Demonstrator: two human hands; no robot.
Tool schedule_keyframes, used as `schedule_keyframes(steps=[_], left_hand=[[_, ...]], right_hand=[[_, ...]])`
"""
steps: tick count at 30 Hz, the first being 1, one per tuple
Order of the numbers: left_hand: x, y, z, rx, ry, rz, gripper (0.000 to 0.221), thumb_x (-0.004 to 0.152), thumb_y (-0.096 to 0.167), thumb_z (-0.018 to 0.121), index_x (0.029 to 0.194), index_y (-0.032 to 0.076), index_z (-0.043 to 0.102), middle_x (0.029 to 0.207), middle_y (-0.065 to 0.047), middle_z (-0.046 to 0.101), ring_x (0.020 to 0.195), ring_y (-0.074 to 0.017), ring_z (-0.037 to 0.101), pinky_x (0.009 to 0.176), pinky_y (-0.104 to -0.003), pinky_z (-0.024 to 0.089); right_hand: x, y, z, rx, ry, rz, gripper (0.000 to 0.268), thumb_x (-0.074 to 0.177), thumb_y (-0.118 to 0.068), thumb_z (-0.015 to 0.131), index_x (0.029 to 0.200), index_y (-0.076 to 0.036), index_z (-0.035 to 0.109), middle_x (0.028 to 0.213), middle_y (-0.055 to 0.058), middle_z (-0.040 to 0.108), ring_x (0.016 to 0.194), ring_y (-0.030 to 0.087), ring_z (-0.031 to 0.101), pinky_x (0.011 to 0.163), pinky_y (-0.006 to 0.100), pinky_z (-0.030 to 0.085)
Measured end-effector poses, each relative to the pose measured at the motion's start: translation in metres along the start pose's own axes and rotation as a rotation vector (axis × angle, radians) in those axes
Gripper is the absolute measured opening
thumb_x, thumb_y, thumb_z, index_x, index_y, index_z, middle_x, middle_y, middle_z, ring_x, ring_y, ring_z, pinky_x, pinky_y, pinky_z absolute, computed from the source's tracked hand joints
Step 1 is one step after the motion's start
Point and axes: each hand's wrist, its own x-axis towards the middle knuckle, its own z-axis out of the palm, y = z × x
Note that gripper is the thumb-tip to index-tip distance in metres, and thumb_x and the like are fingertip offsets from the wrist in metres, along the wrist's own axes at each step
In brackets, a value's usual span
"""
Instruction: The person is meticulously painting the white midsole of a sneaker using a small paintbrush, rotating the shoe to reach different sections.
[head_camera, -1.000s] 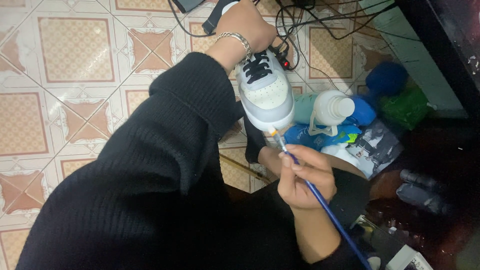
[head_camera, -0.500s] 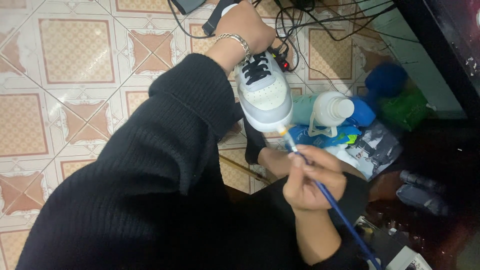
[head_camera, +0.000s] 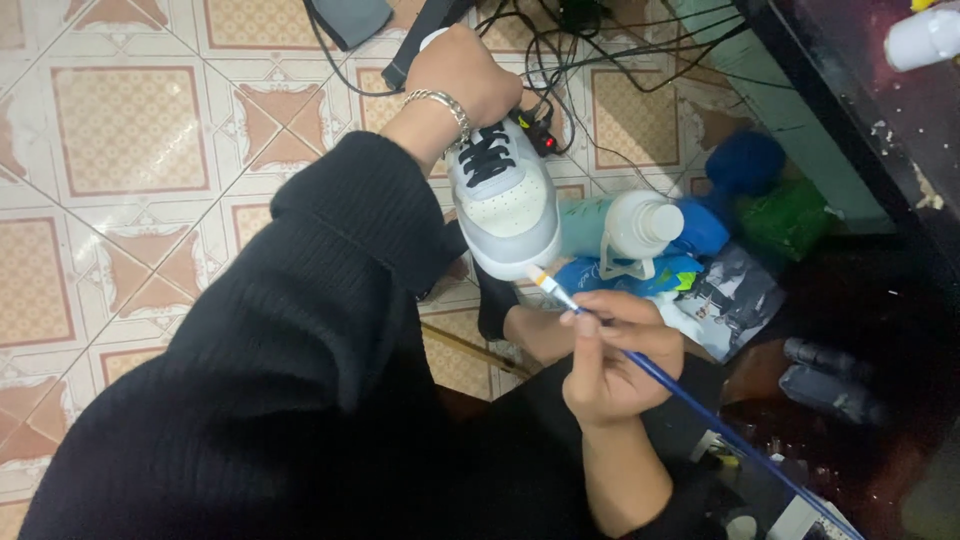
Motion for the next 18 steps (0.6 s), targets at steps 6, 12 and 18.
schedule_keyframes(steps=[6,12,18], left_hand=[[0.002,0.001,0.001,0.013,0.0,-0.008,0.03,0.1,0.033,0.082,0.087,0.018,0.06,0.082,0.003,0.062,0.073,-0.0203,0.064,0.063,-0.041,0.053],[-0.008,0.011,-0.007,0.004,-0.048,-0.049,0.048,0.101,0.047,0.093,0.122,0.01,0.07,0.104,-0.002,0.08,0.091,-0.0256,0.08,0.076,-0.045,0.065],[-0.002,0.007,-0.002,0.038,-0.022,-0.011,0.04,0.102,0.044,0.091,0.089,0.015,0.067,0.088,-0.001,0.07,0.08,-0.0245,0.074,0.069,-0.045,0.06]], right_hand=[[0.008,0.006,-0.003,-0.07,0.106,0.058,0.02,0.12,-0.001,0.071,0.117,-0.006,0.052,0.098,0.028,0.076,0.092,0.032,0.082,0.09,0.047,0.072],[0.002,0.006,-0.004,0.085,0.054,0.116,0.018,0.121,-0.004,0.071,0.121,-0.01,0.054,0.109,0.027,0.079,0.089,0.025,0.085,0.091,0.038,0.076],[0.0,0.009,-0.006,0.137,0.102,0.172,0.019,0.122,-0.009,0.071,0.119,-0.014,0.053,0.116,0.024,0.079,0.077,0.021,0.078,0.084,0.035,0.073]])
